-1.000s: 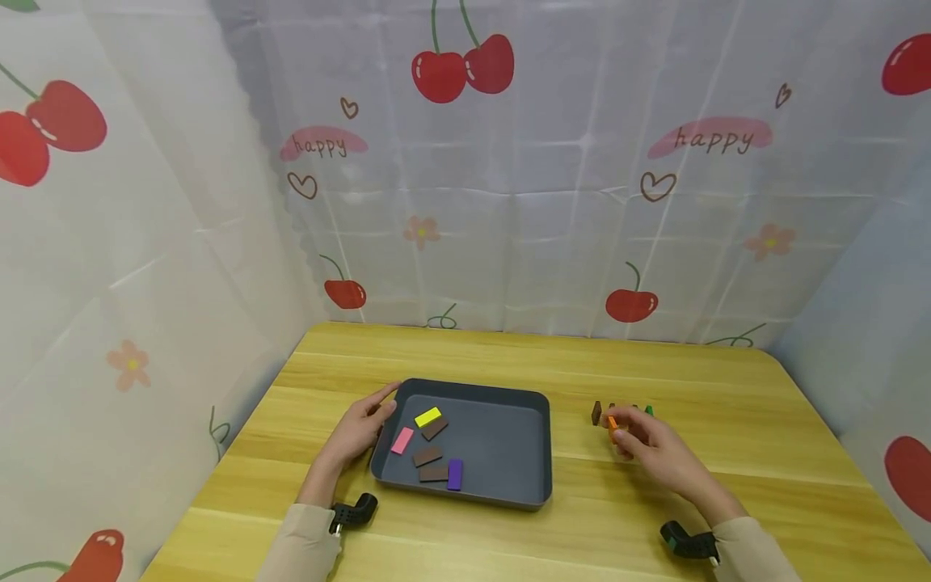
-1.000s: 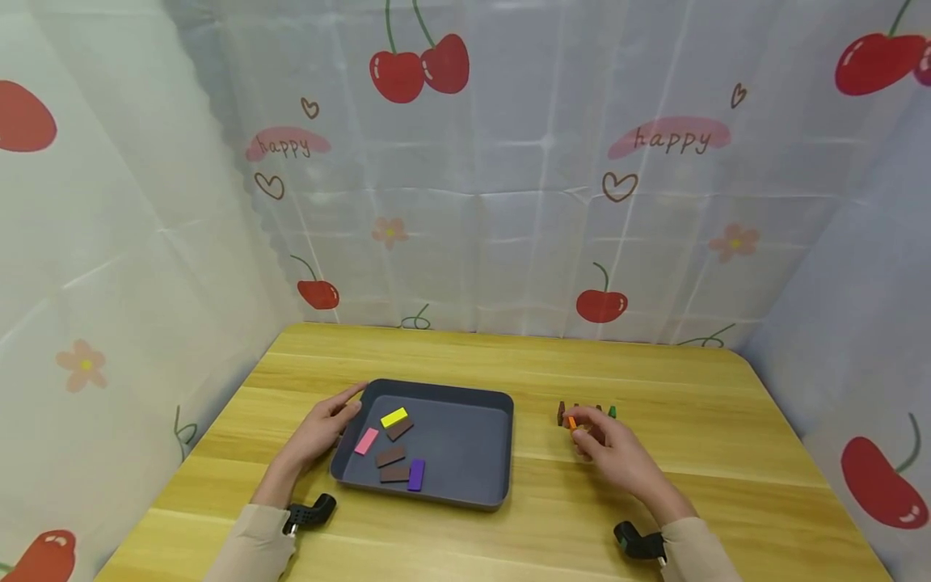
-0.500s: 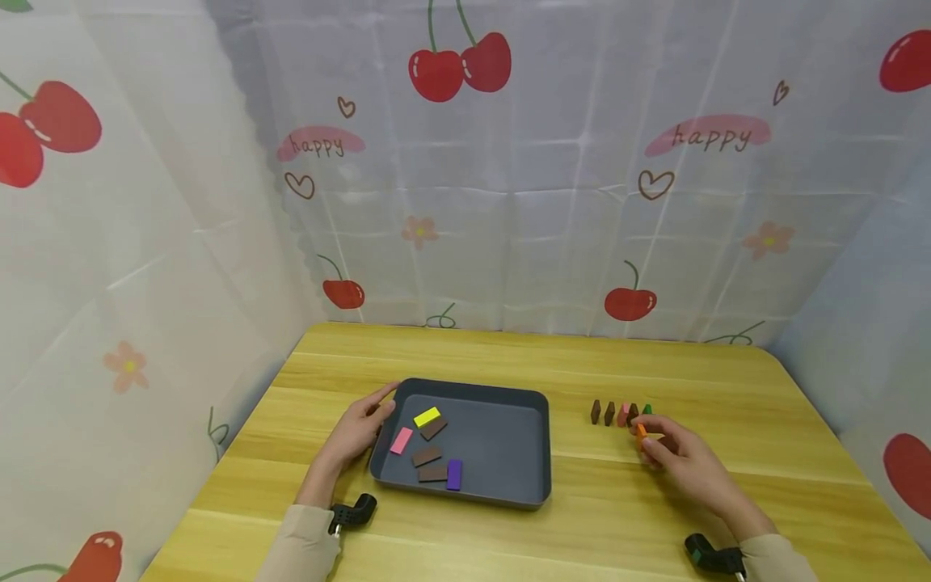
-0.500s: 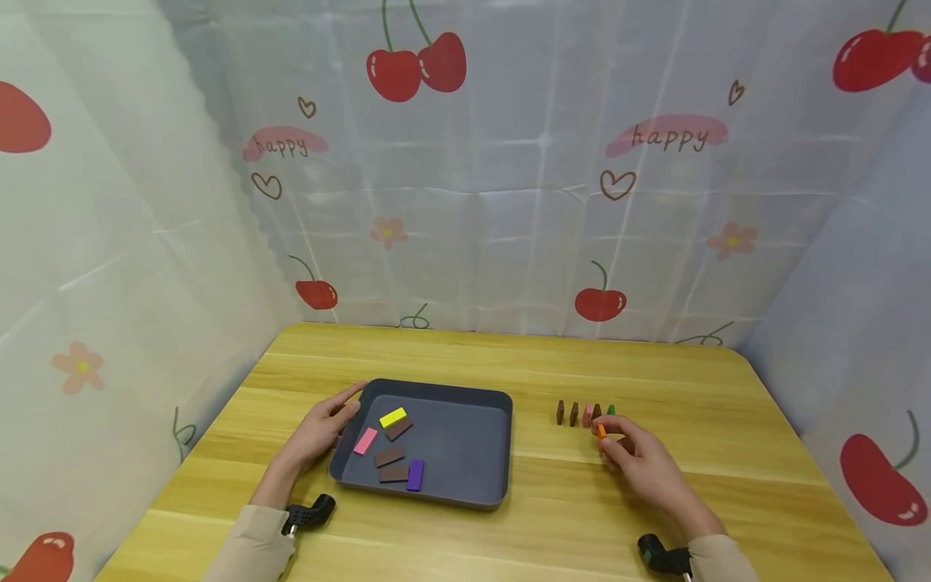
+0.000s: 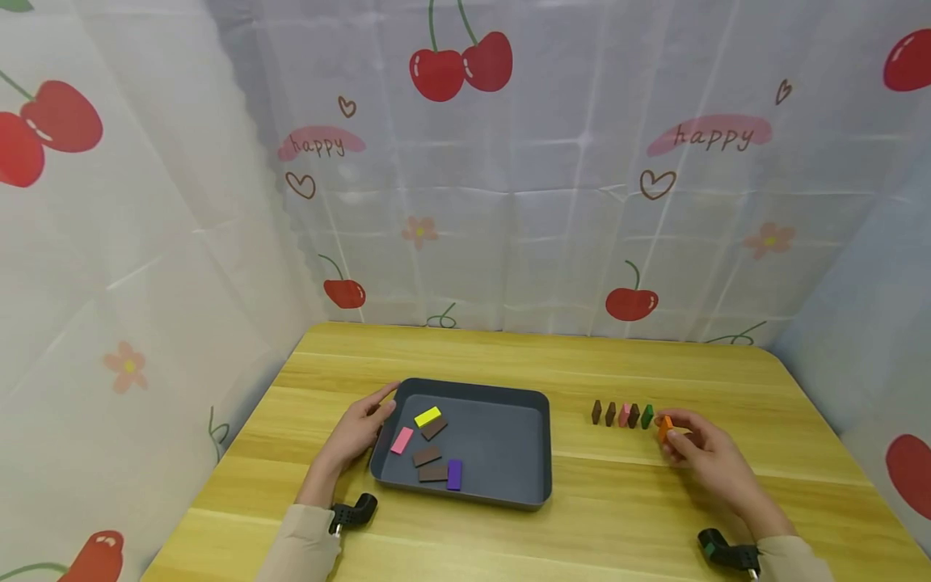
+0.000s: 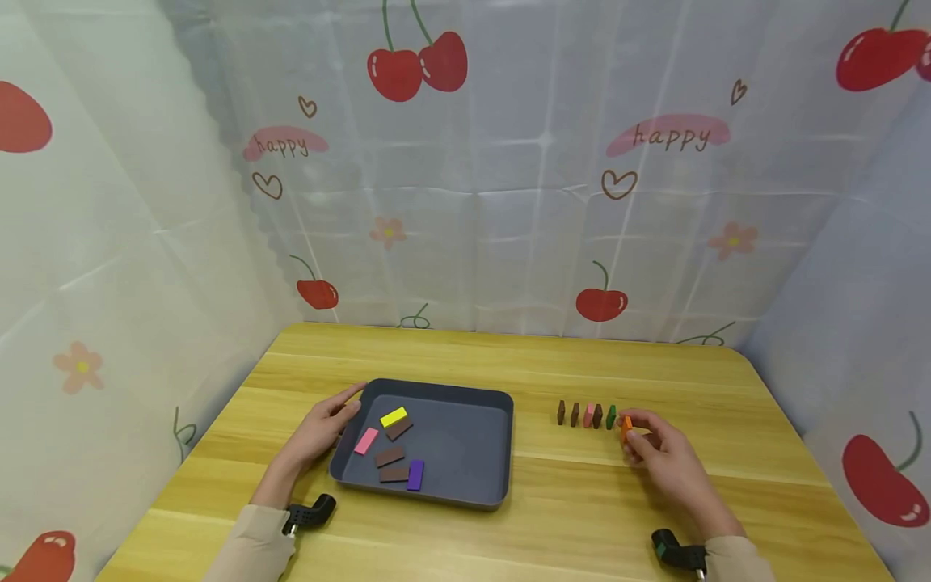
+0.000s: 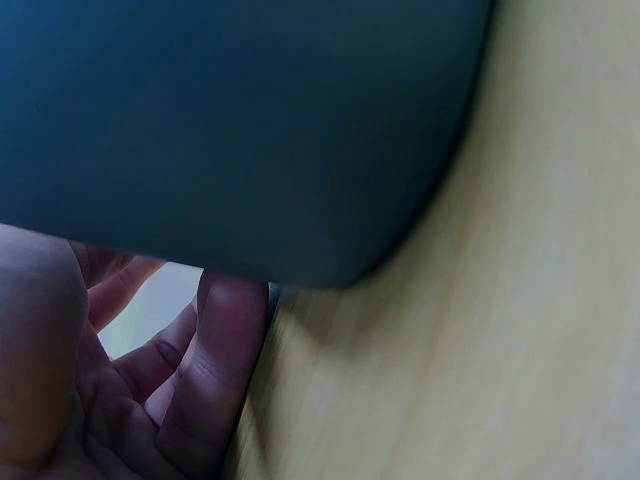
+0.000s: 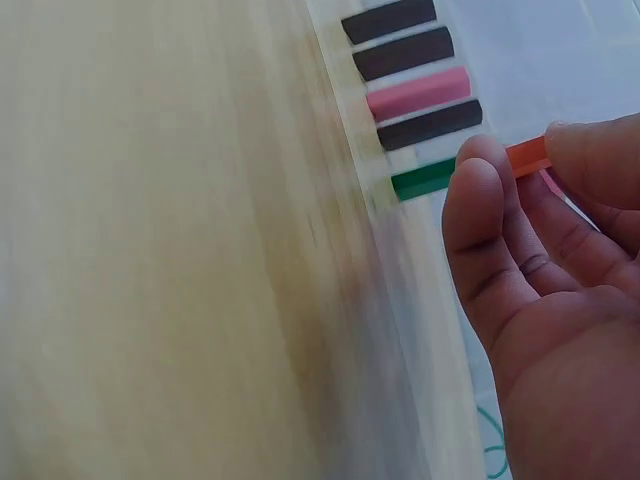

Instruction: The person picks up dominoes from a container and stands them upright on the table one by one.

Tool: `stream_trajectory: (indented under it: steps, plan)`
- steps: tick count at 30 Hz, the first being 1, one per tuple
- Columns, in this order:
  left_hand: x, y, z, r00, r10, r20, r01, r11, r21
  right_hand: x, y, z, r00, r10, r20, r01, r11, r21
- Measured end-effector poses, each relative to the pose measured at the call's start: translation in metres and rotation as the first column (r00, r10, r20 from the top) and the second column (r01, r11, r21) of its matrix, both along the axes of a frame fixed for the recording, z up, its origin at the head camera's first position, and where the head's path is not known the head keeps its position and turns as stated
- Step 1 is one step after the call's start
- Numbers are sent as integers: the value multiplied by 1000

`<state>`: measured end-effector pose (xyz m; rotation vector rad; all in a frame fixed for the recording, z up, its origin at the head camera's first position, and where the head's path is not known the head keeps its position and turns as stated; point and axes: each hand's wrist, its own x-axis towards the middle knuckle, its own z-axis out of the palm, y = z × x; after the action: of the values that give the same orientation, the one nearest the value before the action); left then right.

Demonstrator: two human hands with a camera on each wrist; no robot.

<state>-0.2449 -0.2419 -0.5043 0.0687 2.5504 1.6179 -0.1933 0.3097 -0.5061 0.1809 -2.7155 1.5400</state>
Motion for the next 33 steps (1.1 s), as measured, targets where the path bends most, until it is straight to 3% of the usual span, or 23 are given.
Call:
stream_trajectory:
  steps: [6,8,22,33]
  plan:
    - [-12,-9,-25,1000,-3,-17,3,1000,-4,-8,4,-6,1000,-15,13,15,1000,-21]
    - [-13,-10,-27,1000,-7,-21,7,1000,2,-10,5,-8,1000,-13,13,13,999,-30]
    - [-13,-5,-26,1000,-14,10,13,998,59,-26,8,-16,999,-31,43,33,999,-40]
    - [-13,-8,-24,1000,11,-9,-11,1000,26,-29,4,-17,999,-26,36,28,998,-62]
